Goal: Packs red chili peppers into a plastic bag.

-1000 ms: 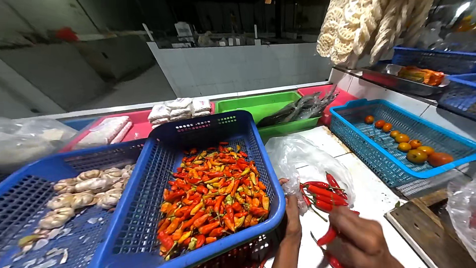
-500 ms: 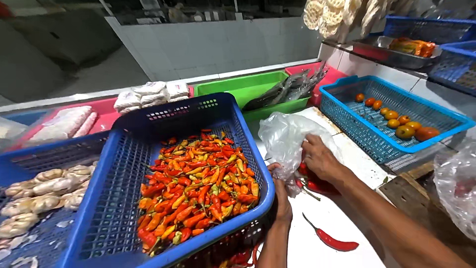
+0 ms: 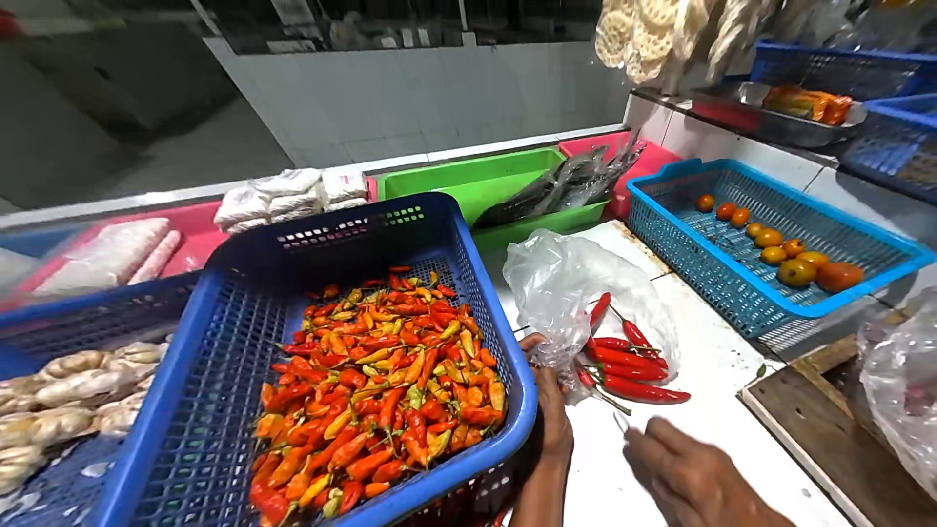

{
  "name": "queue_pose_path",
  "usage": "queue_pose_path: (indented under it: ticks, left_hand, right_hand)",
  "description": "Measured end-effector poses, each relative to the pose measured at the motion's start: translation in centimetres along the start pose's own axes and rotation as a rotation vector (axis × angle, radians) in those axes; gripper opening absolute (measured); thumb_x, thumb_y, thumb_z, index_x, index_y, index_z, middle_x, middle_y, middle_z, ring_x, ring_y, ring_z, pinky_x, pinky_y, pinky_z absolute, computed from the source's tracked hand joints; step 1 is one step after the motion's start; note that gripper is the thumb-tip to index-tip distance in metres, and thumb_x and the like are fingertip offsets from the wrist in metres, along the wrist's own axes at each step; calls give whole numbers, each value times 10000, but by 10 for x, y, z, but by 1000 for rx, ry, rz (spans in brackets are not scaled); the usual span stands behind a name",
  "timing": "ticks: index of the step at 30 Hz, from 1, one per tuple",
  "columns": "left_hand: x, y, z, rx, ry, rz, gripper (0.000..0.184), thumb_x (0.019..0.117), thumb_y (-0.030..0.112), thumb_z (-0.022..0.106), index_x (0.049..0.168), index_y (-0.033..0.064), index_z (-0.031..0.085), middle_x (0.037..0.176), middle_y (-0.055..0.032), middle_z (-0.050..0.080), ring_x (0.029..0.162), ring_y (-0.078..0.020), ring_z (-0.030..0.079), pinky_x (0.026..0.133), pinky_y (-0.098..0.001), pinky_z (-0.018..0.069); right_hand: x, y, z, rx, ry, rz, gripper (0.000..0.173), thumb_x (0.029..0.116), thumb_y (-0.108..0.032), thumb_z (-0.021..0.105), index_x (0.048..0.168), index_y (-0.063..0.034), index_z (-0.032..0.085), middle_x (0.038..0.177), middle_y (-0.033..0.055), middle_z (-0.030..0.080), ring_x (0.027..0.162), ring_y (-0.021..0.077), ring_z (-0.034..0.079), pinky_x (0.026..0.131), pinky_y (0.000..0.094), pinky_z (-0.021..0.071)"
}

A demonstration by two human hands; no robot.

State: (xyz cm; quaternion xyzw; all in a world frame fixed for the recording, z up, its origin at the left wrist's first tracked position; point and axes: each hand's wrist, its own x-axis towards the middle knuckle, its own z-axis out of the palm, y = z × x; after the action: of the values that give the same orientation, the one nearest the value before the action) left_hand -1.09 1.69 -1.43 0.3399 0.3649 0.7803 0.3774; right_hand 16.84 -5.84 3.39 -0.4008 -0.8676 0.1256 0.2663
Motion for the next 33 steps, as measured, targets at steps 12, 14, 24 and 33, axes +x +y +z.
queue_pose_path:
  ticks: [12, 14, 24, 33]
  left_hand:
    - [1, 0, -4, 61, -6, 13, 272, 997, 244, 588, 1258, 169, 615, 1031, 2, 670, 854, -58, 639, 726, -199, 541]
    - [1, -2, -3, 62, 9, 51, 266, 997, 224, 594, 1249, 143, 618, 1054, -12, 675, 933, -79, 648, 811, -230, 551]
    - [5, -13, -3, 49, 77, 7, 254, 1001, 107, 485, 1232, 44, 571, 1010, -34, 650, 917, -58, 636, 832, -220, 542]
    - [4, -6, -3, 3, 15, 16, 191, 1038, 226, 523, 1189, 134, 594, 948, 1, 654, 835, -58, 639, 734, -211, 548]
  right_hand:
    - [51, 36, 12, -319, 47, 103, 535, 872, -114, 654, 1402, -168, 603, 1190, 159, 617, 1049, 383, 623, 765, 572, 534]
    - [38, 45, 30, -408, 84, 39, 387, 955, -135, 597, 1338, -142, 649, 1067, 143, 614, 967, 360, 617, 714, 503, 523]
    - [55, 54, 16, -17, 119, 118, 312, 839, -79, 593, 1119, -54, 729, 1081, 133, 628, 923, 245, 670, 742, 412, 604]
    - [127, 62, 31, -128, 195, -92, 142, 811, 6, 733, 947, -10, 696, 1039, 154, 641, 985, 303, 668, 758, 449, 611]
